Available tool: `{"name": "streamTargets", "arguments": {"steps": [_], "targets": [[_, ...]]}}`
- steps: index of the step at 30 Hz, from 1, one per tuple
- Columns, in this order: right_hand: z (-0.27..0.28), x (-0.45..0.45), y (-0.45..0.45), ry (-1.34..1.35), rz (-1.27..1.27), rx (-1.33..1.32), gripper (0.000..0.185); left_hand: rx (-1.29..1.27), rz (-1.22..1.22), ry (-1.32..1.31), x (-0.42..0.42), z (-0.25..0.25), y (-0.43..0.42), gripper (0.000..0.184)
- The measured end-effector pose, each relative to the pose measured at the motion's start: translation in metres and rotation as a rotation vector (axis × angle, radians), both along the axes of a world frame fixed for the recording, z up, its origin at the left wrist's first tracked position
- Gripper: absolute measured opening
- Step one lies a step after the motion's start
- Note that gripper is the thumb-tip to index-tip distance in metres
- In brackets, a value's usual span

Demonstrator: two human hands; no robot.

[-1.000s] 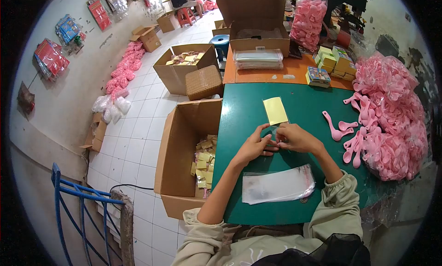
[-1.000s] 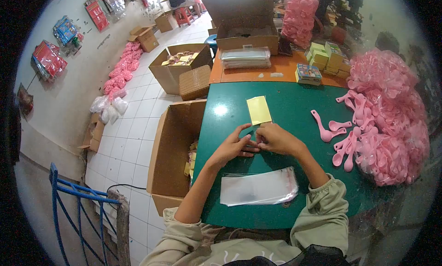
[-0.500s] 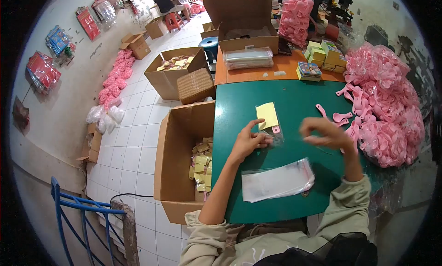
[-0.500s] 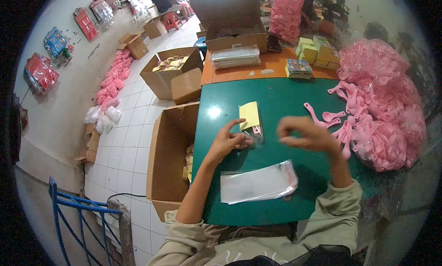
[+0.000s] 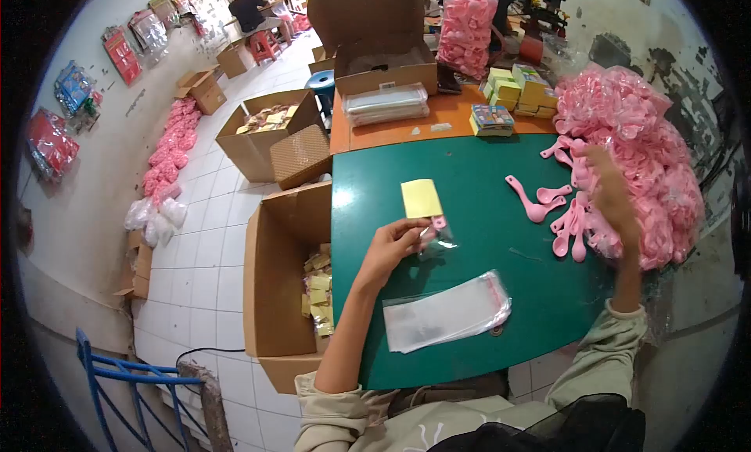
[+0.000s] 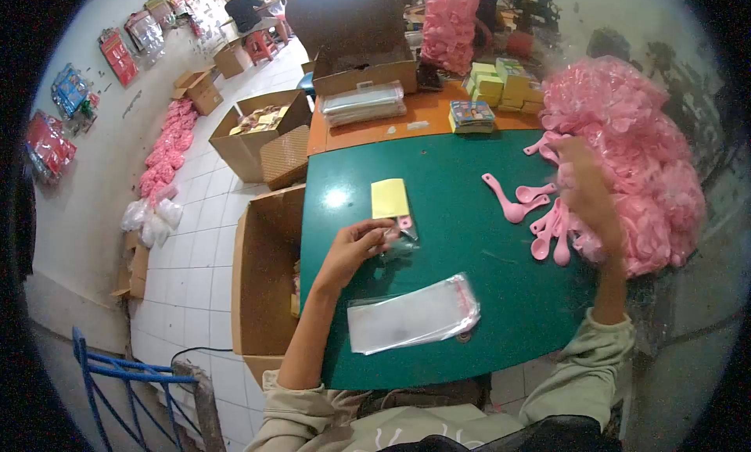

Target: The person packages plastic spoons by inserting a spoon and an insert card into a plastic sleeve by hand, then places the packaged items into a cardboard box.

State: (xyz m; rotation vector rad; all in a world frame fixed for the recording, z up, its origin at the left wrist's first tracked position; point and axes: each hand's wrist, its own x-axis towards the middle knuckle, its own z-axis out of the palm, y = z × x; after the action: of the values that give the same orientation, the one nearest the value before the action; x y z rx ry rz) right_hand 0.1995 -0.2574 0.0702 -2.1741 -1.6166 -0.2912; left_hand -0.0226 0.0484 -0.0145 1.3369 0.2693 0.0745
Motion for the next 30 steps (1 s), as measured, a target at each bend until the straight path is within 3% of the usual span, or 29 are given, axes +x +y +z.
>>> {"name": "streamTargets", "arguments": {"steps": [2, 6, 8, 11, 14, 16, 19, 30], "targets": [[-0.028, -0.027, 0.063, 0.102, 0.219, 0.119, 0.060, -0.054, 0.004, -0.035, 0.001, -0.006, -0.002, 0.027], [-0.050, -0.099, 0.145, 0.552, 0.128, 0.211, 0.017, -0.152, -0.001, -0.051, -0.003, 0.005, -0.001, 0.030], [-0.065, -0.094, 0.156, 0.612, 0.132, 0.262, 0.016, -0.216, -0.010, -0.045, -0.009, 0.009, 0.004, 0.029], [-0.084, -0.084, 0.157, 0.716, 0.142, 0.308, 0.013, -0.044, -0.021, -0.024, -0.010, 0.005, 0.009, 0.022], [-0.096, -0.079, 0.151, 0.863, 0.138, 0.345, 0.011, 0.341, 0.004, 0.006, -0.003, 0.001, 0.005, 0.014], [-0.102, -0.073, 0.149, 0.926, 0.157, 0.372, 0.010, 0.455, 0.051, -0.019, -0.001, -0.008, 0.006, 0.012], [-0.100, -0.070, 0.148, 1.351, 0.131, 0.286, 0.011, 0.519, 0.087, -0.009, 0.001, -0.013, 0.008, 0.010], [-0.108, -0.087, 0.165, 1.258, -0.130, 0.475, 0.011, 0.388, 0.282, 0.050, 0.007, -0.014, 0.004, 0.022]]}}
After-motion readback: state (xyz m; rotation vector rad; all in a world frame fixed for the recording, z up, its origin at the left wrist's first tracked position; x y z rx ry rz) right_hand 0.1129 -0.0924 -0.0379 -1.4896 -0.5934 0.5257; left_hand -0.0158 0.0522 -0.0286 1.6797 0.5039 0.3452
